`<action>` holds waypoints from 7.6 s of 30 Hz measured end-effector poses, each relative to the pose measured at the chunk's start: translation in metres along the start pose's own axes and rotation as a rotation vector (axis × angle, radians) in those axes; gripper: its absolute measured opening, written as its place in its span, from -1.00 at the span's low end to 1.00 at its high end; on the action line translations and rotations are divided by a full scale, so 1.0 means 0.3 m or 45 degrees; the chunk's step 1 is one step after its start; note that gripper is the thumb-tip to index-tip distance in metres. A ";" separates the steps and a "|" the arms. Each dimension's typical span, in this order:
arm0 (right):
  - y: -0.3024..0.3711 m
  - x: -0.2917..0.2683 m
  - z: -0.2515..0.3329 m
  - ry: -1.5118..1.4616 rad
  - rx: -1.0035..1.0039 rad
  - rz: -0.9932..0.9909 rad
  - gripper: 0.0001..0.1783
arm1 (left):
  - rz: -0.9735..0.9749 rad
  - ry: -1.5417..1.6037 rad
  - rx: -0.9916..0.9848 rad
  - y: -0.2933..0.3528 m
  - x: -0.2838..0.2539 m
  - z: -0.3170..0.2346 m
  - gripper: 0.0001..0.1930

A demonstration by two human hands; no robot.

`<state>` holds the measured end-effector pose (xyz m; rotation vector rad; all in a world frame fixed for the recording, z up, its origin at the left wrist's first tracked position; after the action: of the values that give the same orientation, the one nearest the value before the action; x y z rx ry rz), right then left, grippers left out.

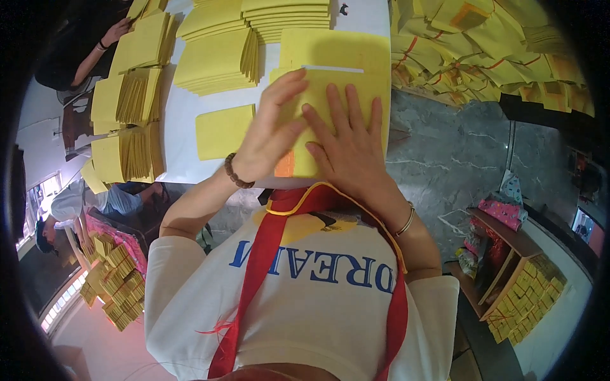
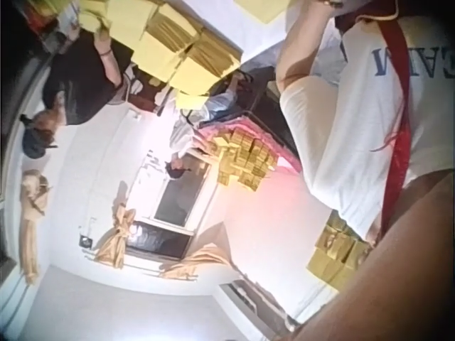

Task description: Folding and stacking yellow paper sheets on a workbench.

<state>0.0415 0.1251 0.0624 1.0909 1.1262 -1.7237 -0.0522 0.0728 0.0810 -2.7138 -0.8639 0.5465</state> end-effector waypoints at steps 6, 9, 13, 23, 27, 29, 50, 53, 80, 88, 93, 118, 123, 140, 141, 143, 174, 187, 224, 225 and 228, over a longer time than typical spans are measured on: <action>-0.004 0.004 -0.028 0.036 0.000 0.035 -0.36 | 0.231 -0.726 0.429 0.046 0.116 -0.048 -0.25; 0.023 -0.047 -0.185 -1.508 0.413 -0.339 -0.21 | 0.236 -0.755 0.418 0.044 0.108 -0.044 -0.27; 0.048 -0.047 -0.251 -2.181 0.614 -0.449 -0.21 | 0.284 -0.978 0.642 0.041 0.150 -0.075 -0.42; 0.060 -0.185 -0.298 -2.170 0.538 -0.902 -0.37 | 0.023 -1.240 0.741 0.019 0.142 -0.142 -0.55; 0.161 -0.160 -0.378 -2.076 0.576 -1.017 -0.43 | -0.401 -0.921 0.789 0.113 -0.276 -0.211 -0.53; 0.180 -0.129 -0.392 -1.993 0.714 -0.969 -0.48 | -0.344 -1.149 0.702 0.219 -0.389 -0.099 -0.46; 0.172 -0.026 -0.394 -1.832 0.957 -0.866 -0.71 | 0.239 -1.529 0.295 0.472 -0.358 0.460 -0.37; 0.164 -0.026 -0.393 -1.809 0.943 -0.835 -0.71 | 0.303 -1.503 0.325 0.434 -0.363 0.487 -0.36; 0.065 -0.079 -0.215 -0.884 0.152 -0.397 -0.90 | 0.265 -0.856 0.818 0.188 0.026 -0.132 -0.65; 0.086 -0.052 -0.254 -1.052 0.113 -0.425 -0.60 | 0.238 -0.653 0.782 0.142 0.009 -0.133 -0.81; 0.093 -0.028 -0.271 -1.316 0.234 -0.399 -0.30 | 0.223 -0.405 0.410 0.078 -0.019 -0.064 -0.87; 0.144 0.074 -0.343 -1.655 0.743 -0.376 -0.67 | 0.247 -0.563 0.522 0.037 -0.071 -0.001 -0.62; 0.094 -0.189 -0.192 -0.395 -0.064 -0.709 -0.72 | 0.119 -0.889 0.852 0.053 -0.069 -0.076 -0.63; 0.118 -0.134 -0.198 -1.317 0.823 -0.555 -0.57 | 0.125 -0.177 -0.478 0.089 -0.075 0.118 -0.72; 0.116 -0.139 -0.201 -1.422 0.867 -0.633 -0.51 | 0.117 -0.138 -0.498 0.086 -0.073 0.138 -0.64; 0.124 -0.111 -0.235 -1.266 0.819 -0.460 -0.50 | 0.073 -0.003 -0.589 0.084 -0.072 0.138 -0.53; 0.116 -0.067 -0.244 -0.993 0.951 -0.460 -0.65 | 0.200 -0.817 0.410 -0.006 0.117 -0.185 -0.28; 0.025 -0.179 -0.010 0.007 0.007 -0.502 -0.45 | 0.327 -1.001 0.310 0.037 0.182 -0.003 -0.36; 0.242 -0.074 -0.429 -1.587 1.049 -0.765 -0.62 | -0.205 -1.347 0.517 0.350 -0.459 0.205 -0.48; 0.234 -0.068 -0.427 -1.583 1.053 -0.761 -0.62 | -0.187 -1.402 0.498 0.360 -0.454 0.256 -0.45; 0.209 -0.041 -0.401 -1.578 1.033 -0.632 -0.64 | -0.087 -1.490 0.406 0.392 -0.434 0.361 -0.39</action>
<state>0.1311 0.2221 0.0290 -0.0804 -0.1588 -2.6941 -0.1364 -0.0860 -0.0198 -1.8899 -0.9294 2.1060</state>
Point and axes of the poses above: each hand's wrist, its own y-axis away from the middle knuckle, its own x-axis out of the palm, z = x × y, the point moved 8 cm from there along -y, towards the middle knuckle, and after that the axes turned 11 degrees about -z, right-handed, at the moved point
